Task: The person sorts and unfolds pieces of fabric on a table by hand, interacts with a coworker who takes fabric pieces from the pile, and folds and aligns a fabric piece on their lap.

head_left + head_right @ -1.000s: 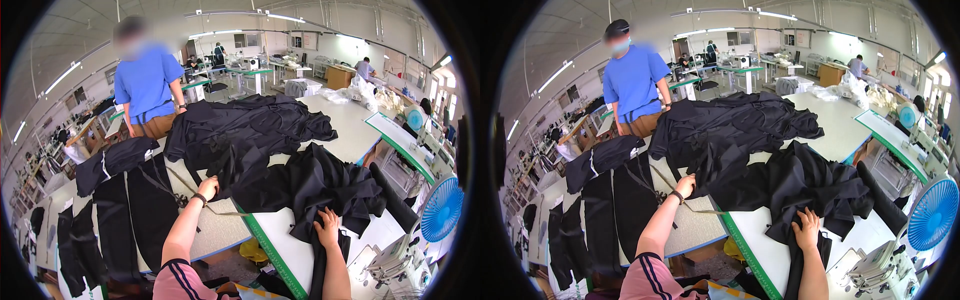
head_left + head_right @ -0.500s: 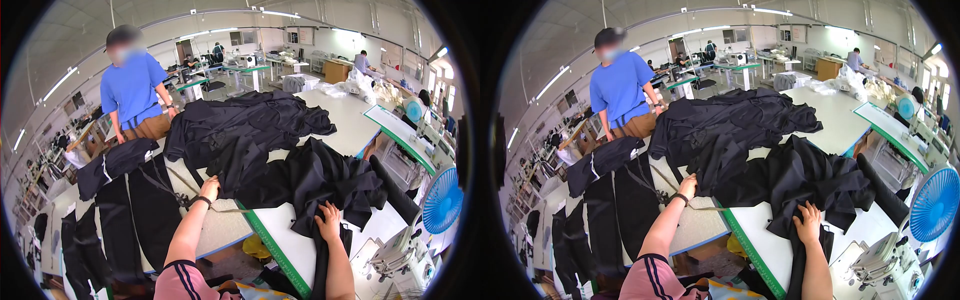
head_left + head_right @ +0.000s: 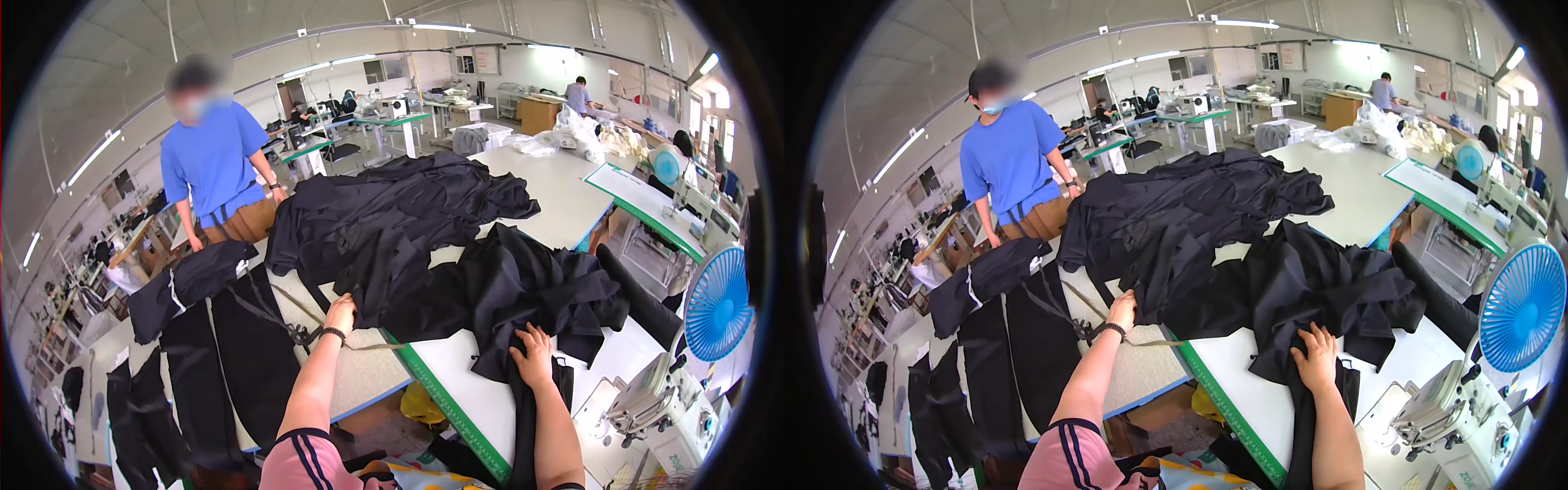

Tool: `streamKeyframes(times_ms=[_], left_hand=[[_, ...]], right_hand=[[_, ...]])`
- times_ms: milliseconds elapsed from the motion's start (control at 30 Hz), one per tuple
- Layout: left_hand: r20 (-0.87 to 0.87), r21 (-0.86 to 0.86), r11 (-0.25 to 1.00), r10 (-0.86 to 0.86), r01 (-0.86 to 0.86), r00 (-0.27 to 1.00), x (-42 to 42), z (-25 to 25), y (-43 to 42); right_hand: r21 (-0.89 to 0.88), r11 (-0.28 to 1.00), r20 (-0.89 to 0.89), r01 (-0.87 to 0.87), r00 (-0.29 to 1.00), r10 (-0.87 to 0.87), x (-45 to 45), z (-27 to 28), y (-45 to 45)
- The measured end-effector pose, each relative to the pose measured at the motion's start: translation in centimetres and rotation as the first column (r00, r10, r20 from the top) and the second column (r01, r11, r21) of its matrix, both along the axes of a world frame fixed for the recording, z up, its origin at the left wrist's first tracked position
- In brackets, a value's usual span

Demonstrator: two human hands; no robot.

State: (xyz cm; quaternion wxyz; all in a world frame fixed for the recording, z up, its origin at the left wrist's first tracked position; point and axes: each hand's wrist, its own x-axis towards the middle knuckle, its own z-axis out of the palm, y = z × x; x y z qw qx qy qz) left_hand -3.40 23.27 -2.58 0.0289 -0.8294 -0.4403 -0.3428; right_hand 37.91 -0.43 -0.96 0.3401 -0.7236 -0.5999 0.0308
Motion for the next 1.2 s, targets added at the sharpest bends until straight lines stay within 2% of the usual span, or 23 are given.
streamKeyframes(times_ms=[500, 633, 733, 767, 1200], left_hand=[[0.004, 0.001, 1.0, -0.004, 0.004, 1.0, 0.2, 0.7, -0.6], [0.009, -0.023, 0.999, 0.044, -0.044, 0.999, 0.3, 0.8, -0.8], [0.056, -0.031, 0.999, 0.01, -0.008, 0.998, 0.4, 0.7, -0.8], [0.017, -0.018, 1.0, 0.014, -0.014, 1.0, 0.2, 0.8, -0.8], [0.034, 0.001, 1.0, -0.012, 0.012, 0.999, -0.1, -0.1, 0.0]], right_hand=[[0.001, 1.0, -0.001, -0.005, 1.0, 0.005, 0.0, 0.1, 0.0], [-0.002, 1.0, 0.015, -0.007, 1.0, 0.007, 0.0, -0.1, 0.1], [-0.006, 1.0, 0.014, -0.004, 1.0, 0.004, 0.1, 0.1, 0.1], [-0.008, 1.0, 0.01, -0.004, 1.0, 0.004, 0.0, 0.1, 0.0], [0.0, 1.0, 0.003, -0.003, 1.0, 0.003, 0.0, 0.1, 0.0]])
